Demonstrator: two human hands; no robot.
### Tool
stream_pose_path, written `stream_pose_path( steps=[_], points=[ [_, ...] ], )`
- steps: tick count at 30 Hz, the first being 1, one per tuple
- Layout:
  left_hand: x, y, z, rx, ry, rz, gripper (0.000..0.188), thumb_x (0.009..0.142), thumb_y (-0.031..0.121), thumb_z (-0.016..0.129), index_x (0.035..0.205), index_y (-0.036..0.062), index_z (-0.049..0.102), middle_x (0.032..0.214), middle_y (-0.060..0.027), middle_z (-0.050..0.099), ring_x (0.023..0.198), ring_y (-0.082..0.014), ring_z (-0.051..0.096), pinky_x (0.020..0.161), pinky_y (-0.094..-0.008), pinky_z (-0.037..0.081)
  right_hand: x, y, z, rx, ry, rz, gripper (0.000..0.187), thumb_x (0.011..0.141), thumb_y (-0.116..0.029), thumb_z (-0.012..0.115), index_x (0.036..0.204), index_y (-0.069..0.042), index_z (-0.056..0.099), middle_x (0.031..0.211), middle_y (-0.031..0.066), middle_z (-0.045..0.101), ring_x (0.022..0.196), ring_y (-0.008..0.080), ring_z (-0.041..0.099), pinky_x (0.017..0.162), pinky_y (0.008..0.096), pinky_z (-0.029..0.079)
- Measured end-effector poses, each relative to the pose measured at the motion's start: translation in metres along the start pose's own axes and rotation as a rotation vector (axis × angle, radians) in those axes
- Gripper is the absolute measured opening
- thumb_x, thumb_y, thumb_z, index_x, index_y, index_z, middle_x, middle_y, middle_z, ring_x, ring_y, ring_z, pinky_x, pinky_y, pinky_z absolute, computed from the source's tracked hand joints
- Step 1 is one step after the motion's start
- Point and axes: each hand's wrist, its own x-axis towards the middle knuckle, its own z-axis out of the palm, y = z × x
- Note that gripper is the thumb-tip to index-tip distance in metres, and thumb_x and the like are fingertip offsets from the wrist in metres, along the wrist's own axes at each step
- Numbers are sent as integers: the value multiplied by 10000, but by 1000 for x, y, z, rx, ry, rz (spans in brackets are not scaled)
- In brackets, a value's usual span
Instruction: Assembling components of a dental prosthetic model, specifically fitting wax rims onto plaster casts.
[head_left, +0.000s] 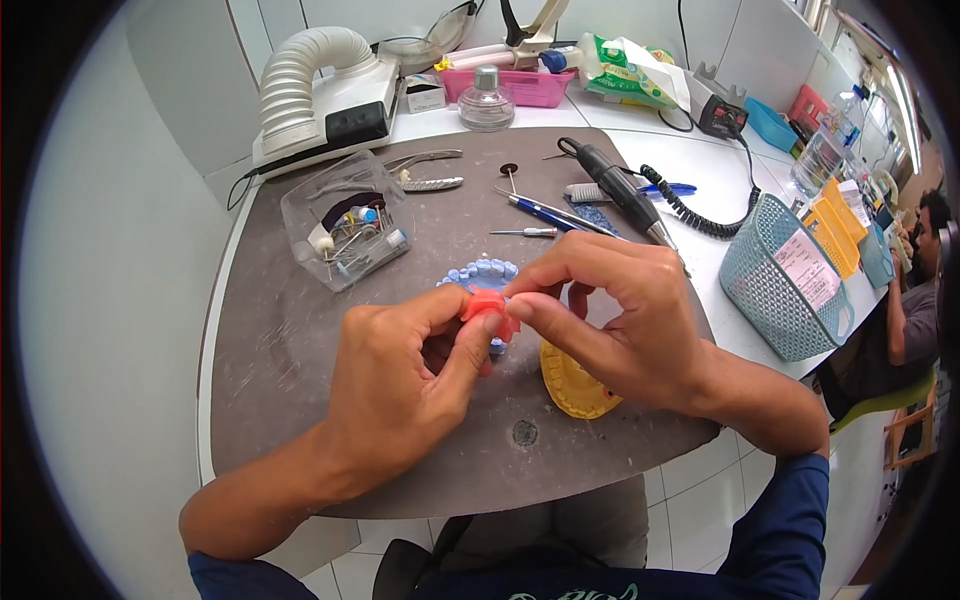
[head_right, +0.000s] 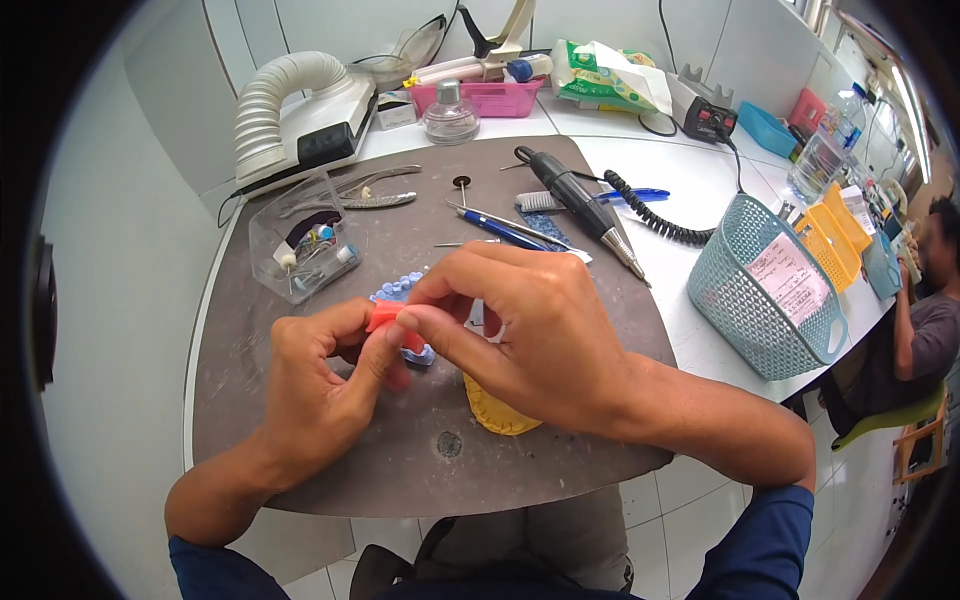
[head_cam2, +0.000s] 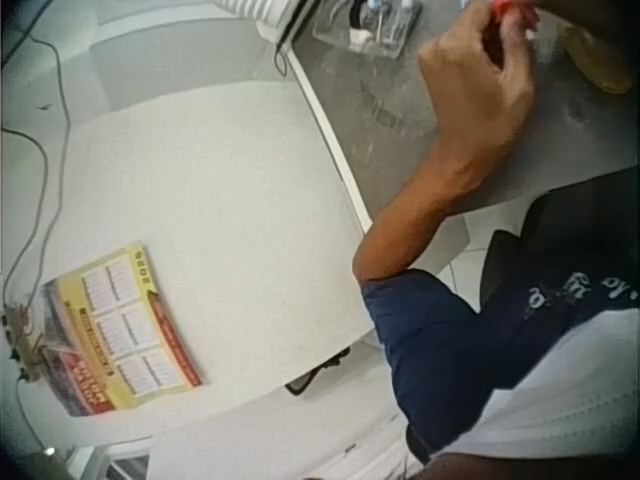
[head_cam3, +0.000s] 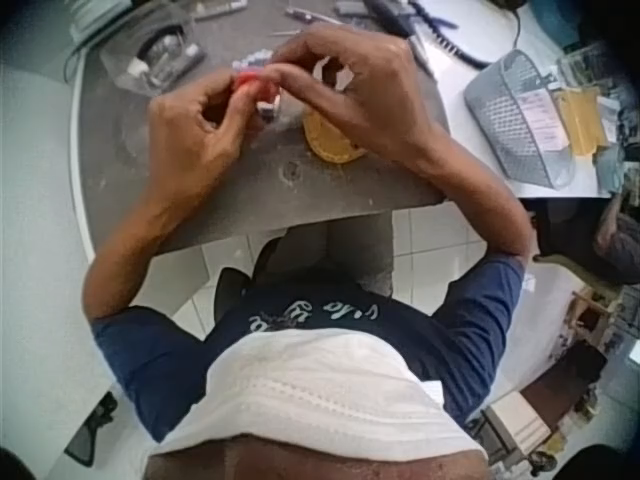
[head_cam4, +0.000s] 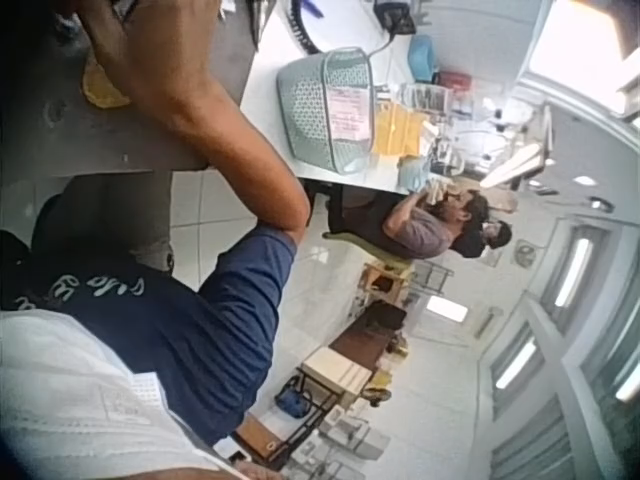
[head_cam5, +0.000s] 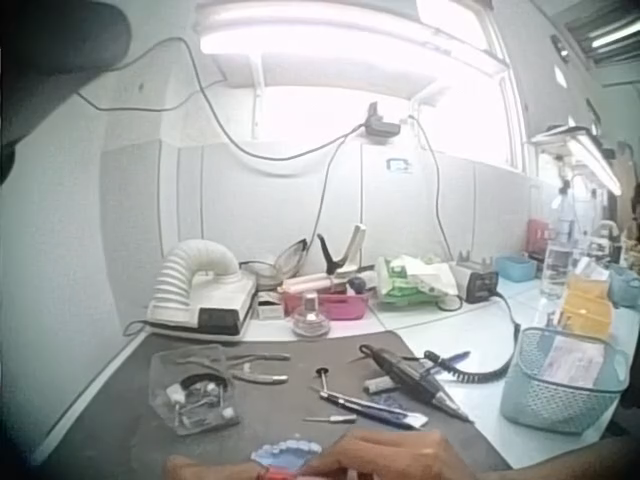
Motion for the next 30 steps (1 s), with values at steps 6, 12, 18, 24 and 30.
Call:
stream_pose_path(
  steps=[6,12,18,24,30],
  points=[
    [2,3,-5,-80,-64,-109,221,1000,136,604,972,-58,705,740,-65,692,655,-83,640,591,-223,512,1,1,2,50,-1,94,133,841,-146,762,852,-24,709,714,67,688,606,123,653,504,257,473],
    [2,2,-3,-65,-40,-98,164,963,85,629,960,-59,710,671,-95,682,617,-79,641,540,-240,489,1,0,1,32,-49,141,91,843,-83,758,901,-15,737,757,52,710,643,94,639,525,235,484],
    [2,3,-8,-118,-79,-154,204,991,130,619,1029,-54,698,760,-57,687,689,-76,636,641,-215,527,-1,1,2,10,0,89,79,846,-69,752,905,-20,731,778,54,713,644,113,648,532,245,492],
    [5,4,-14,-305,-114,-292,317,963,192,676,1205,-8,634,905,-62,684,726,-87,644,687,-214,520,0,15,0,-250,59,-144,121,820,-123,750,861,-60,656,773,71,624,665,242,640,576,348,504],
    [13,3,-17,-329,-174,-276,361,957,243,681,1214,-3,619,973,-57,680,818,-93,626,737,-243,509,1,21,-2,-295,51,-267,139,836,-151,735,899,-58,654,796,67,618,696,262,649,587,372,507]
  ],
)
